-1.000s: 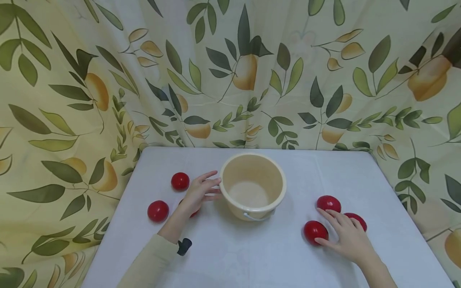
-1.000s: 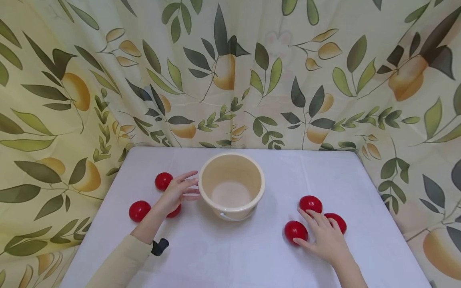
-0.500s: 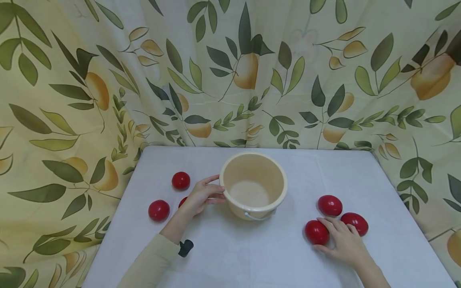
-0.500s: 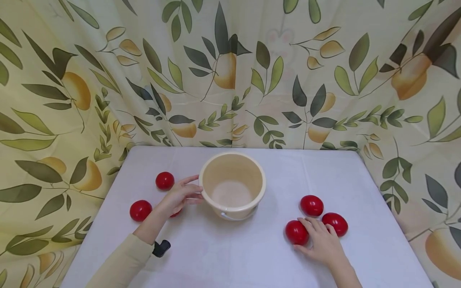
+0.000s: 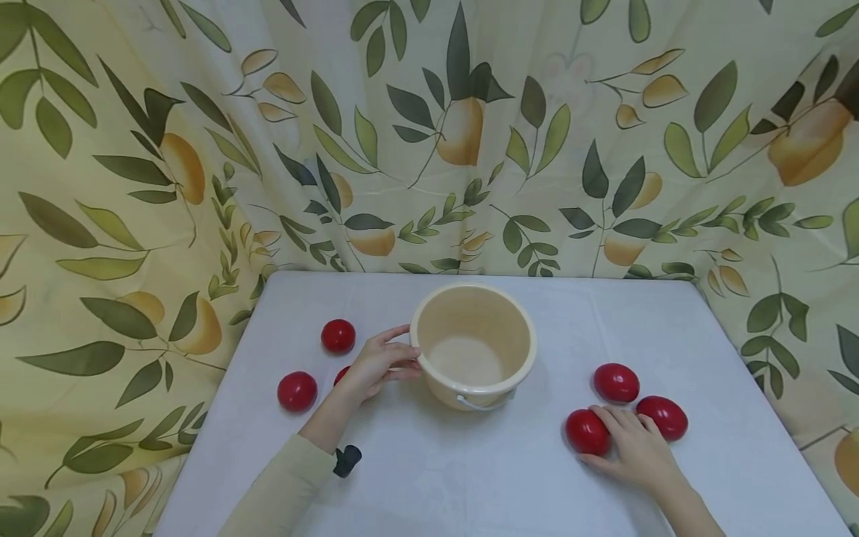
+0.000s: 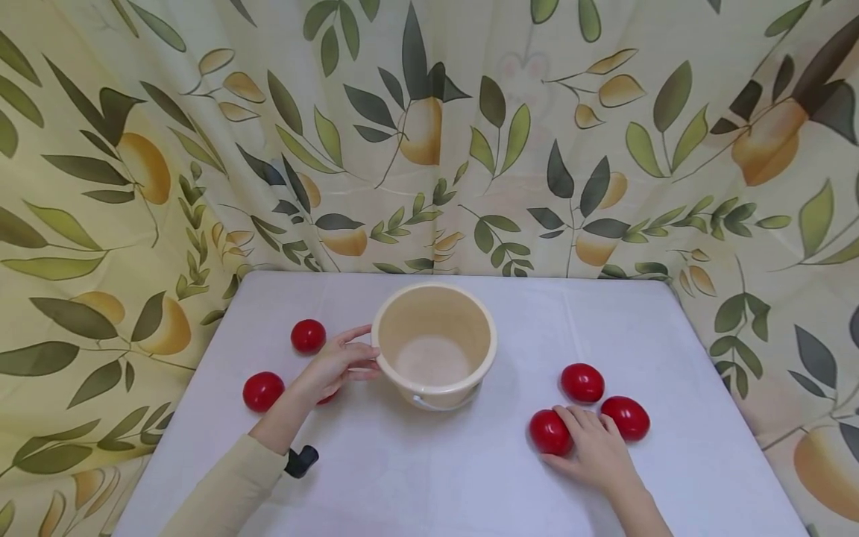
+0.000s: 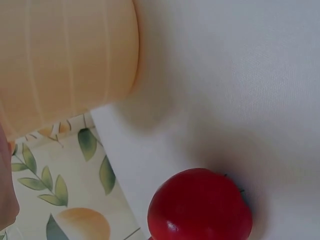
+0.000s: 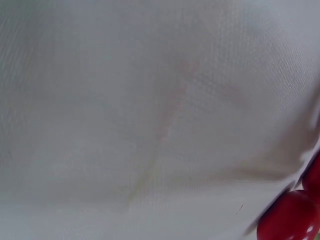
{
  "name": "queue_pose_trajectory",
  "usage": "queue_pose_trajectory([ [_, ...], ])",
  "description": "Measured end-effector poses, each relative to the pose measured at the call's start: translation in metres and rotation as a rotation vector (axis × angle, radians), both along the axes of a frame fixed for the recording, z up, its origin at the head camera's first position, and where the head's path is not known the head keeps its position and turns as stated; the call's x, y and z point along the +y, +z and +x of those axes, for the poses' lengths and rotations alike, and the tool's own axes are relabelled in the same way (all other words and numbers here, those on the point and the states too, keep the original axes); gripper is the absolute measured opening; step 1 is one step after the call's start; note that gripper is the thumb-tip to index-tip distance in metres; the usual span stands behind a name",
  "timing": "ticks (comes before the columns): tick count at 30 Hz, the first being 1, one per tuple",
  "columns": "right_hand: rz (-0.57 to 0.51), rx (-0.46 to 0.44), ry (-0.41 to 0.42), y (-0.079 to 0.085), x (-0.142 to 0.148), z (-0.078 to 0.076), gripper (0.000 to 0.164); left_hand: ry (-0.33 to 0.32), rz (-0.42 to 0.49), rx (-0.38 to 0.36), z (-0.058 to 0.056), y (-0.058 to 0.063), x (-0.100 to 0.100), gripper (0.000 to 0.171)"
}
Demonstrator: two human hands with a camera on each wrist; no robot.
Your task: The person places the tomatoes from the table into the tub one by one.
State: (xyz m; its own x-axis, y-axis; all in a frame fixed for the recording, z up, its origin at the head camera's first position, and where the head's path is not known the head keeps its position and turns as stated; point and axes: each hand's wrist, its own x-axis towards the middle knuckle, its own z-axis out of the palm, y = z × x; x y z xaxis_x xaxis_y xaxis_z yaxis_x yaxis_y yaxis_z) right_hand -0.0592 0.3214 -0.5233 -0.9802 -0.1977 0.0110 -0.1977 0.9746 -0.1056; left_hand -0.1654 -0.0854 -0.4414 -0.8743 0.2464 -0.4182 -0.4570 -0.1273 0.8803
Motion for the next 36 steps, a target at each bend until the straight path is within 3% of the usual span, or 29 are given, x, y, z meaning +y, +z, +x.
queue_pose_trajectory([
  [5, 0.032, 0.005, 0.03, 0.001, 0.001, -0.004, 0.09, -0.019, -0.004, 0.009, -0.001, 0.0, 0.0, 0.057],
  [9, 0.05, 0.049, 0.071, 0.011, -0.001, -0.01, 0.086, -0.031, -0.004, 0.02, -0.001, 0.0, -0.001, 0.057],
  [21, 0.064, 0.216, 0.202, 0.093, -0.013, -0.051, 0.083, -0.032, -0.024, 0.026, -0.001, -0.001, 0.0, 0.057],
  [26, 0.054, 0.236, 0.231, 0.126, -0.027, -0.073, 0.088, -0.022, -0.022, 0.019, 0.0, -0.001, 0.0, 0.057],
  [31, 0.05, 0.247, 0.278, 0.146, -0.049, -0.094, 0.086, -0.024, -0.026, 0.029, 0.0, -0.002, -0.001, 0.058],
  [36, 0.033, 0.266, 0.371, 0.15, -0.078, -0.113, 0.083, -0.028, -0.03, 0.034, 0.0, -0.002, -0.001, 0.058],
])
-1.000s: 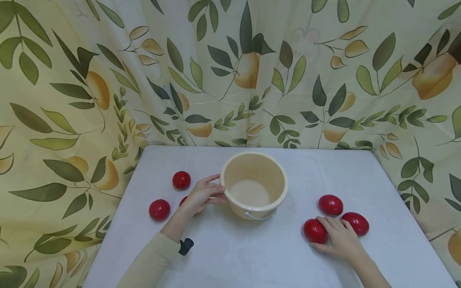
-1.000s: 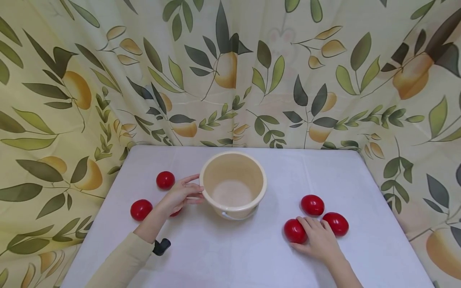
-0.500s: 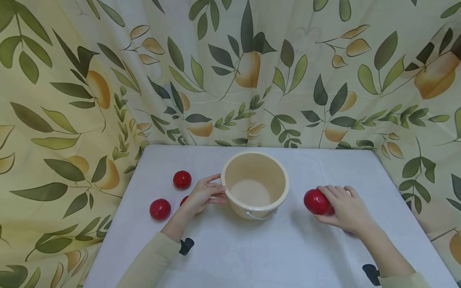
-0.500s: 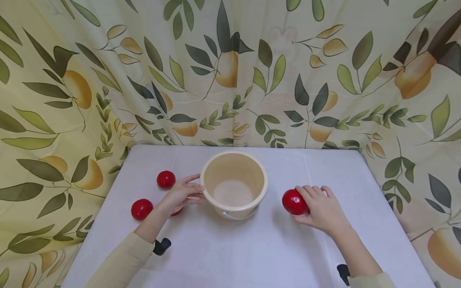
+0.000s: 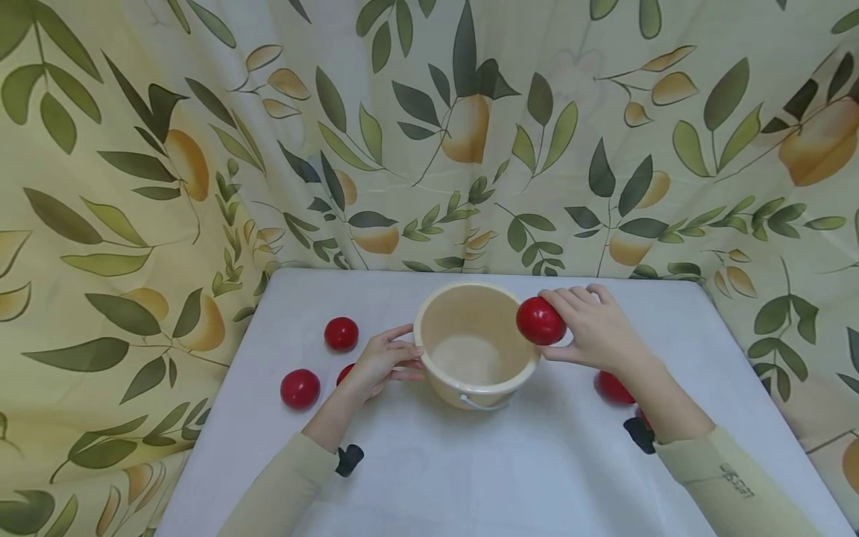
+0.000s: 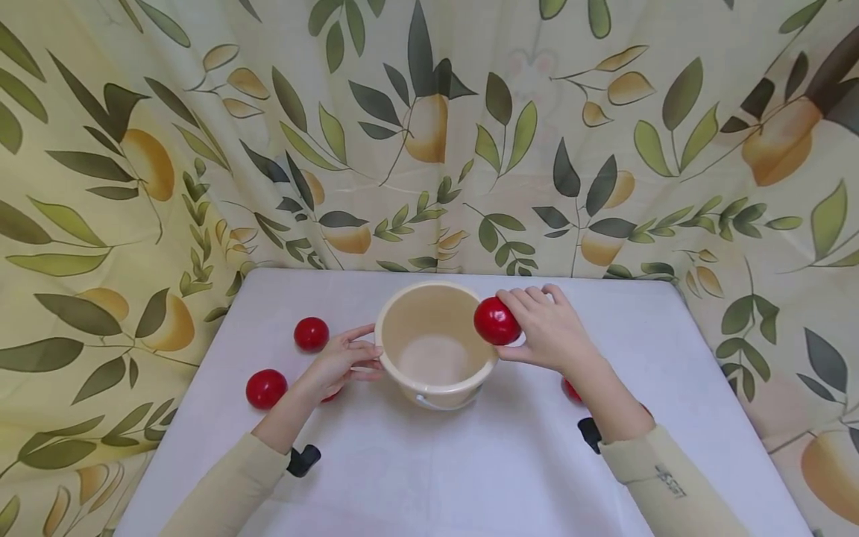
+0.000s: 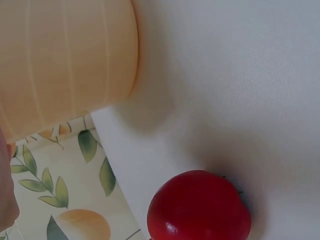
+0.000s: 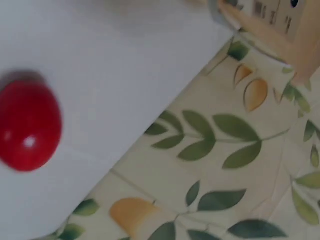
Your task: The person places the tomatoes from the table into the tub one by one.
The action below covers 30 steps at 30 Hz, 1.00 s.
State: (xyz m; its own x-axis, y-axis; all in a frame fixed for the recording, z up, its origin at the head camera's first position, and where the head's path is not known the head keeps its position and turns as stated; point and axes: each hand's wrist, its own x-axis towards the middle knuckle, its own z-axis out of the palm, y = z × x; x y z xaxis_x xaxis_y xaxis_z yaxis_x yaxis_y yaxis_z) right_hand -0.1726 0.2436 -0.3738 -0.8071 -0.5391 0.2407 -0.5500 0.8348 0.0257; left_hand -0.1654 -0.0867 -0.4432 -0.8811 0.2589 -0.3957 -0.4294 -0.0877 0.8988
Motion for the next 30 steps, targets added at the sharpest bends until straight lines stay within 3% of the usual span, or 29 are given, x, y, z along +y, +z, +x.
queue_pose_trajectory([
  [5, -0.003, 0.024, 0.075, -0.009, -0.031, -0.017, 0.08, 0.002, 0.009, 0.004, 0.0, 0.0, 0.0, 0.058],
  [15, 0.018, -0.04, 0.164, -0.04, -0.084, -0.042, 0.073, 0.004, 0.008, 0.006, 0.0, -0.001, 0.0, 0.056],
  [30, 0.254, -0.112, 0.212, -0.07, -0.125, -0.05, 0.076, 0.012, -0.028, -0.004, 0.0, -0.001, 0.001, 0.057],
])
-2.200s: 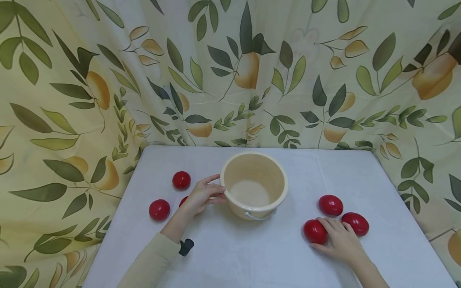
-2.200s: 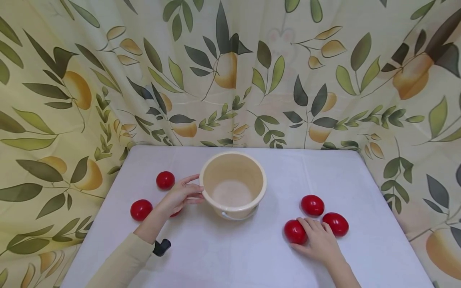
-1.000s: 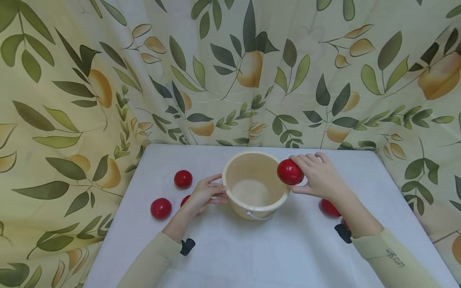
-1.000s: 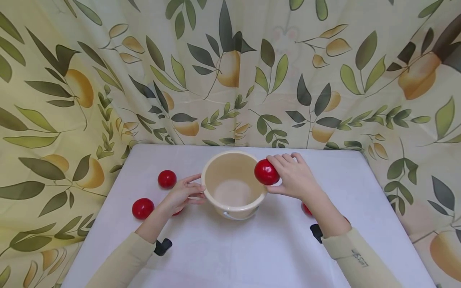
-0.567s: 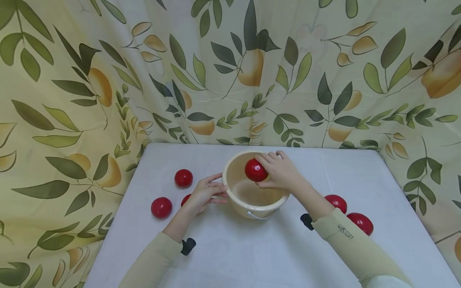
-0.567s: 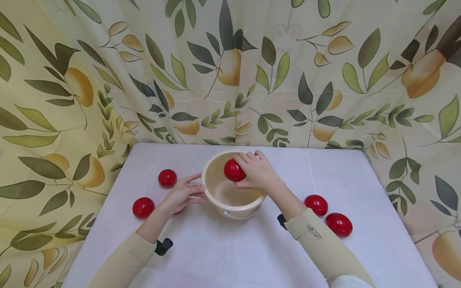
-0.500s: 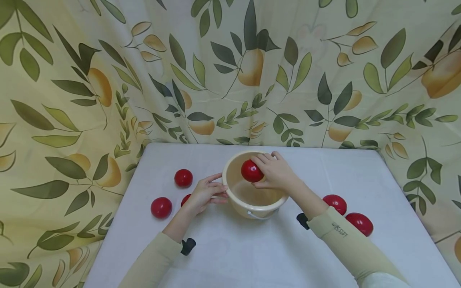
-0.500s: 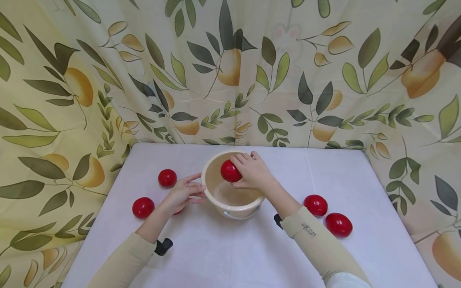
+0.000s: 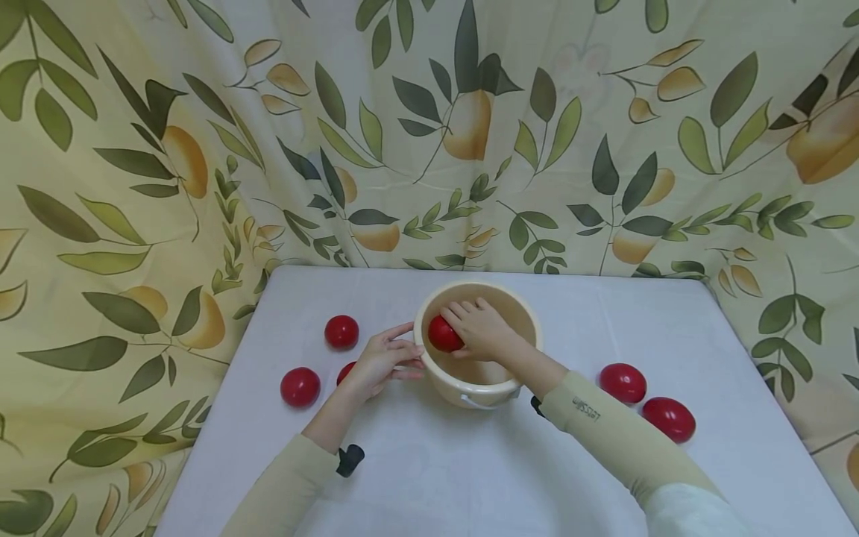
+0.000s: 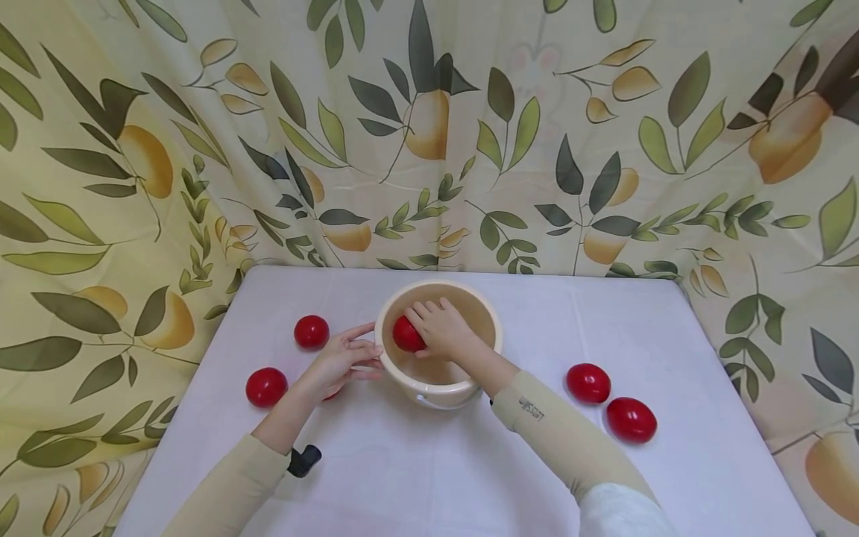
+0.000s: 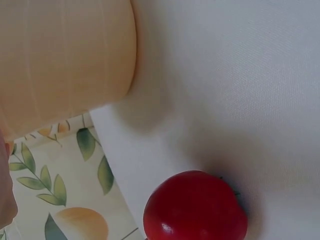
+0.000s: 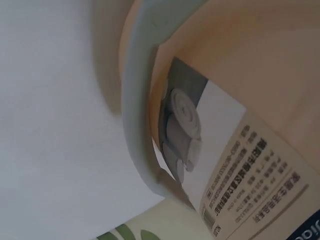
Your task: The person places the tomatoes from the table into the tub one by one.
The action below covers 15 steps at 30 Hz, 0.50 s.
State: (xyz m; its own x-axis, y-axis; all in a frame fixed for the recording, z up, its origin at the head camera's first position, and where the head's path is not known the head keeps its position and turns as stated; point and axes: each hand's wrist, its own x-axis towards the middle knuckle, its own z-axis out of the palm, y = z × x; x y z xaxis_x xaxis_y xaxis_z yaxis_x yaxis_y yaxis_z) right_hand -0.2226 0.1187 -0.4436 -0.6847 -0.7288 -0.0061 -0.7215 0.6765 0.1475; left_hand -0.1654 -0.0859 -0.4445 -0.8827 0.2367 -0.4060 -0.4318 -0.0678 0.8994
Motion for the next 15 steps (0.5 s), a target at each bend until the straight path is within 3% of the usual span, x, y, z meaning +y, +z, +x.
queue_pose_trajectory([
  [9, 0.195, 0.091, 0.036, -0.011, -0.003, 0.002, 0.075, -0.007, 0.013, 0.002, 0.0, 0.001, 0.001, 0.057],
  [15, 0.214, 0.138, 0.066, -0.028, -0.004, -0.004, 0.074, -0.012, 0.02, 0.007, 0.0, 0.001, 0.001, 0.057],
])
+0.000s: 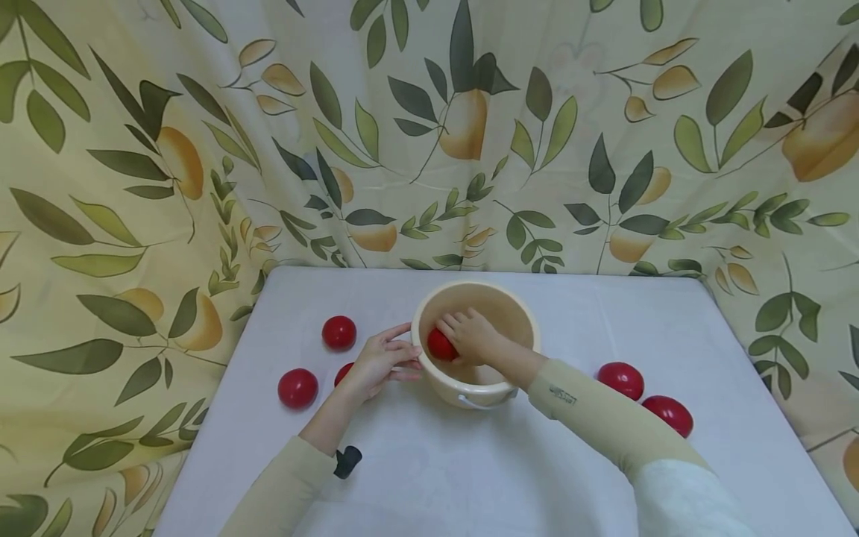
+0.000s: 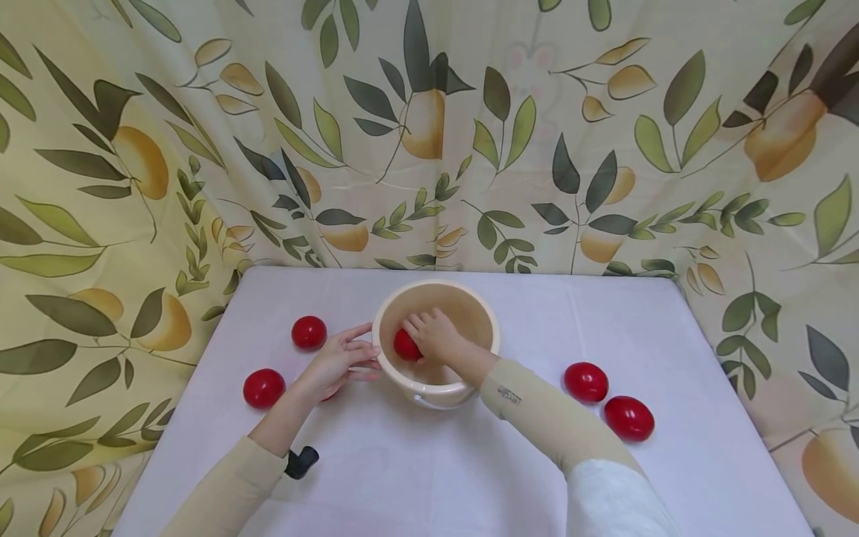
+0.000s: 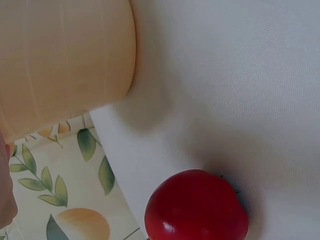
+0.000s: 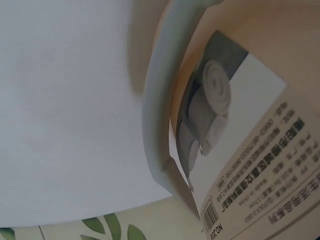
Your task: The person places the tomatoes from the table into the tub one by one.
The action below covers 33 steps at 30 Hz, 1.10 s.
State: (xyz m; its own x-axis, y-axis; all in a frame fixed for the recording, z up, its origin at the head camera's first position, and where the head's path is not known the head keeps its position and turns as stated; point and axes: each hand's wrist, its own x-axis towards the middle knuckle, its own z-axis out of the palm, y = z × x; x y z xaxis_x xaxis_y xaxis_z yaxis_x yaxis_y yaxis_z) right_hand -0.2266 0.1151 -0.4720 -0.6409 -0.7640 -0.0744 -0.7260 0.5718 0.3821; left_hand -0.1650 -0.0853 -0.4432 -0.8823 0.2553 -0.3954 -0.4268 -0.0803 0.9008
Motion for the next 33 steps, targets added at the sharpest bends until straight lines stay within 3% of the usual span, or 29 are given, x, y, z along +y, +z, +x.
queue_pose_trajectory([
  [4, -0.008, 0.034, 0.029, -0.038, 0.006, -0.019, 0.081, -0.003, -0.001, -0.001, 0.001, 0.0, -0.001, 0.057],
  [6, 0.051, 0.007, -0.002, -0.044, 0.005, -0.022, 0.082, 0.002, 0.001, -0.008, 0.001, 0.001, 0.0, 0.056],
  [8, 0.105, -0.031, -0.037, -0.04, 0.003, -0.022, 0.082, 0.003, 0.001, -0.008, 0.001, 0.0, 0.0, 0.056],
  [11, 0.191, -0.1, -0.107, -0.011, -0.005, -0.007, 0.074, 0.002, 0.002, -0.013, 0.001, 0.0, 0.0, 0.055],
  [14, 0.214, -0.089, -0.109, 0.005, -0.006, 0.002, 0.067, -0.002, 0.011, -0.005, 0.001, -0.001, 0.0, 0.056],
  [21, 0.259, -0.126, -0.149, 0.011, -0.007, 0.006, 0.06, -0.005, 0.031, 0.005, 0.002, -0.001, 0.0, 0.057],
  [27, 0.21, -0.054, -0.124, 0.006, -0.001, 0.004, 0.047, -0.004, 0.027, 0.0, 0.001, -0.002, 0.0, 0.056],
  [33, -0.055, 0.079, 0.006, 0.011, 0.006, 0.002, 0.031, -0.009, 0.021, 0.003, 0.001, -0.002, 0.0, 0.056],
])
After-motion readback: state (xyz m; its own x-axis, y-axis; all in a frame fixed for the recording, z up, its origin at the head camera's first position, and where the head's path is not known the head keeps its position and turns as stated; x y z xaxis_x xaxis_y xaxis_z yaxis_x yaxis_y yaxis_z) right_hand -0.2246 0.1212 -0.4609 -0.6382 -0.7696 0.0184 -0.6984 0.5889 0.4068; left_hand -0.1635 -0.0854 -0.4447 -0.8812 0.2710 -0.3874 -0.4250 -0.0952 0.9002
